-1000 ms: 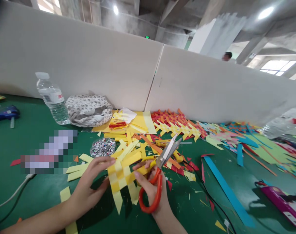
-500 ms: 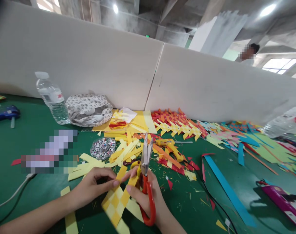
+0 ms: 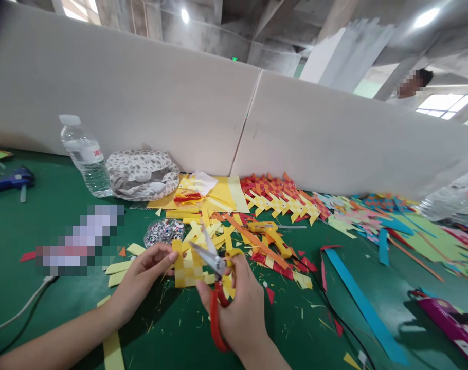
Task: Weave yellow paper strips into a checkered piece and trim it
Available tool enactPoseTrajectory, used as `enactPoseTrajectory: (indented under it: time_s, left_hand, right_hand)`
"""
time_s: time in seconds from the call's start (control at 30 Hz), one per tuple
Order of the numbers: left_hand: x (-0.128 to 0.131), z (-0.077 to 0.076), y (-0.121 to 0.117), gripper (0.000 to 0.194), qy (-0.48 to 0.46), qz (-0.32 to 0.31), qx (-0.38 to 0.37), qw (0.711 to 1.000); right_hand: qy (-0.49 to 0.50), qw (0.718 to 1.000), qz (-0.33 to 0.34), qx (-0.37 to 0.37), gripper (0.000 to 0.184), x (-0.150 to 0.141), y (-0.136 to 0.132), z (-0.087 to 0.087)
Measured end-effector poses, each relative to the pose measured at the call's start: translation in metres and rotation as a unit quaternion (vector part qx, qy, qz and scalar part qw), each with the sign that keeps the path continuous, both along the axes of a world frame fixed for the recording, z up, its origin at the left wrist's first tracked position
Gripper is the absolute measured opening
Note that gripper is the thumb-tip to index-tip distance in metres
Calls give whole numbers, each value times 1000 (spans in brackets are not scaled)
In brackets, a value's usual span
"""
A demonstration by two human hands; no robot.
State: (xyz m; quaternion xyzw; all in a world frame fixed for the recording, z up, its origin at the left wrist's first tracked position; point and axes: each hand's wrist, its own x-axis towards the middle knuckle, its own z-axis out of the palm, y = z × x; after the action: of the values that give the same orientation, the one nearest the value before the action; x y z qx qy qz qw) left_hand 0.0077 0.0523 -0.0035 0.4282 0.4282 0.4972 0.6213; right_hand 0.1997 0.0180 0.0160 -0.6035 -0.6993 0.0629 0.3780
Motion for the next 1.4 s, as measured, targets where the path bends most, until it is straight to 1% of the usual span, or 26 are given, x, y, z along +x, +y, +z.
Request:
enactPoseTrajectory:
  time_s: [0.1,0.17,0.23,0.33,0.5,0.7,0.83,0.9,1.13,1.4]
  left_hand:
    - [-1,-1,1,17,14,23,3,1000]
    - [-1,-3,2,16,19,32,7,999]
    - [-1,-4,2,16,23,34,10,999]
    - [-1,-4,2,16,26,45,15,999]
    - [0,-2,2,18,31,59,27,997]
    - [2,2,-1,19,-1,-6,8,1000]
    - [1,1,-1,19,-3,-24,-1,1000]
    - [0,0,-1,19,-8,-29,-1,1000]
    - [1,2,-1,19,-15,-18,-2,1000]
    - [1,6,-2,19,-4,-7,2,1000]
  right_hand:
    - [-125,992,-6,-23,36,-4,2,-2]
    - [-168,985,-11,-45,36,-4,4,-6]
    - [-188,980,-16,-68,36,-4,5,-9]
    - [-189,978,-12,-91,37,-3,4,-11]
    - [-178,979,1,-103,37,-8,1,-10]
    - [-167,979,12,-117,34,-11,0,-5]
    - [-164,978,11,-129,38,-11,-1,-4]
    - [-170,977,11,-128,37,-11,-1,-4]
    - [-176,974,21,-141,29,-11,0,-3]
    - [-179,972,14,-155,35,-8,0,-4]
